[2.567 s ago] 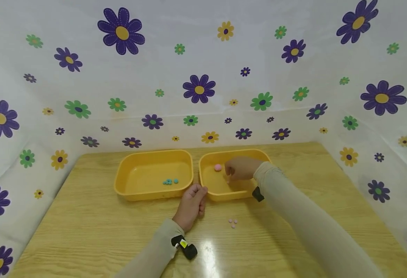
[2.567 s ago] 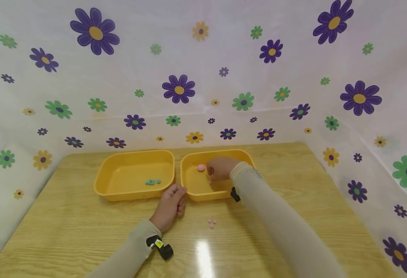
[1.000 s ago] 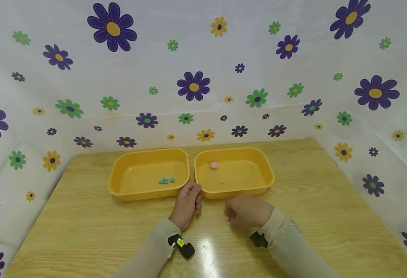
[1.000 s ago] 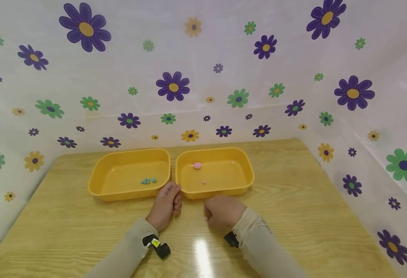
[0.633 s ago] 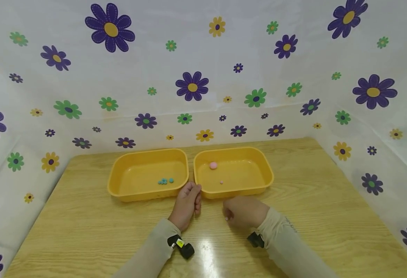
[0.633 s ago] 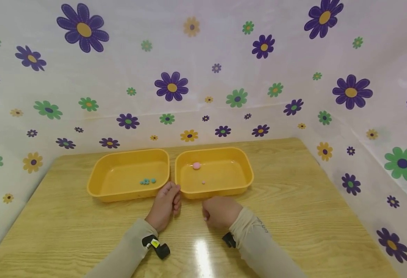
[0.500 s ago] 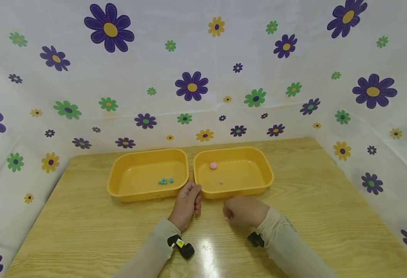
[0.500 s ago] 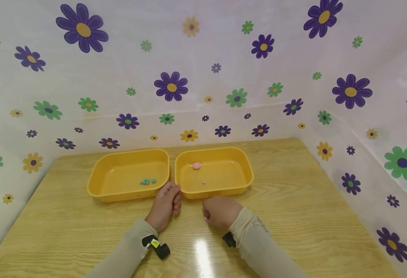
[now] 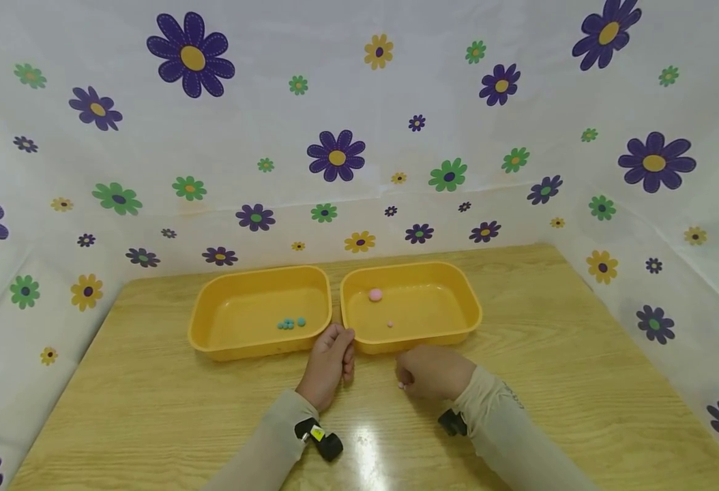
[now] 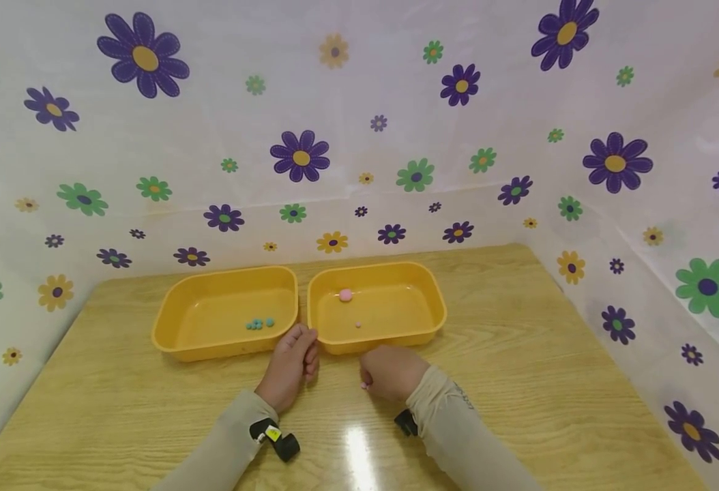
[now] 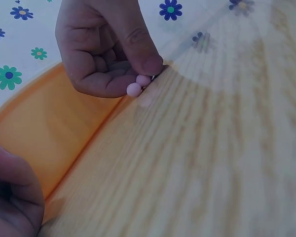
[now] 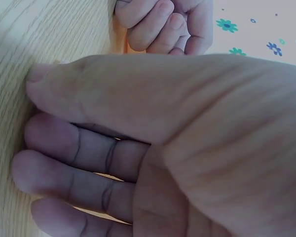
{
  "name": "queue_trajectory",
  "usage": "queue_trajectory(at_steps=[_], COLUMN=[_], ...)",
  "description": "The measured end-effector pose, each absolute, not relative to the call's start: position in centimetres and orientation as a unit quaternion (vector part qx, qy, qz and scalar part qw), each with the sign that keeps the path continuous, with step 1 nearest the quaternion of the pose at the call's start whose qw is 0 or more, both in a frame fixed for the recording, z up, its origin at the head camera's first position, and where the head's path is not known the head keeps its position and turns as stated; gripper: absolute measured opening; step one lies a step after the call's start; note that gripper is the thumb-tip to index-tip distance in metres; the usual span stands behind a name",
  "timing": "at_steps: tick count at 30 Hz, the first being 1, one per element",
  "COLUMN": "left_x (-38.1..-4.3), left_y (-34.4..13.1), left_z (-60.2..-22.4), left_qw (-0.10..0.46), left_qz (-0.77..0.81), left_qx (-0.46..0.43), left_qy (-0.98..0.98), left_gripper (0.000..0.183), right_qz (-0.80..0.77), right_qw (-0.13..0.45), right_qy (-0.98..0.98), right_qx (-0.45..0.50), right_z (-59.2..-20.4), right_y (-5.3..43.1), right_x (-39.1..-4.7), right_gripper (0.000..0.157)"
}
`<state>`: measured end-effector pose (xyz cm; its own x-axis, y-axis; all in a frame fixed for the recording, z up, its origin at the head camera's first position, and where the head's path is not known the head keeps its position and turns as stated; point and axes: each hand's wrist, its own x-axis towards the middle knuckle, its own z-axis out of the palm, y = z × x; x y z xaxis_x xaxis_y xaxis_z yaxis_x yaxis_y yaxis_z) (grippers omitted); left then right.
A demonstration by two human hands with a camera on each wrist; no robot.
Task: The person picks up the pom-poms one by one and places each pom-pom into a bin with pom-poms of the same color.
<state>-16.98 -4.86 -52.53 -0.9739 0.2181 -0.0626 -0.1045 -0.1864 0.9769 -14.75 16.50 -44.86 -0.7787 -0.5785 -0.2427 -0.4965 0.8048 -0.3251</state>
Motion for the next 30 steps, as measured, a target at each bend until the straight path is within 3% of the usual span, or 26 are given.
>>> queue_trajectory(at_steps=[30], left_x=[-16.91], left_y=[-4.93], left_z=[-52.59], left_qw=[0.105], left_qz=[0.767], left_qx=[0.049], left_qy=[0.631], left_gripper=[0.035], right_qz=[-0.140], right_qw=[0.146], right_qy=[0.938], right_qx=[-0.282], right_z=[-44.43], right_y=[16.59], right_x=[-15.06], right_gripper=[0.019])
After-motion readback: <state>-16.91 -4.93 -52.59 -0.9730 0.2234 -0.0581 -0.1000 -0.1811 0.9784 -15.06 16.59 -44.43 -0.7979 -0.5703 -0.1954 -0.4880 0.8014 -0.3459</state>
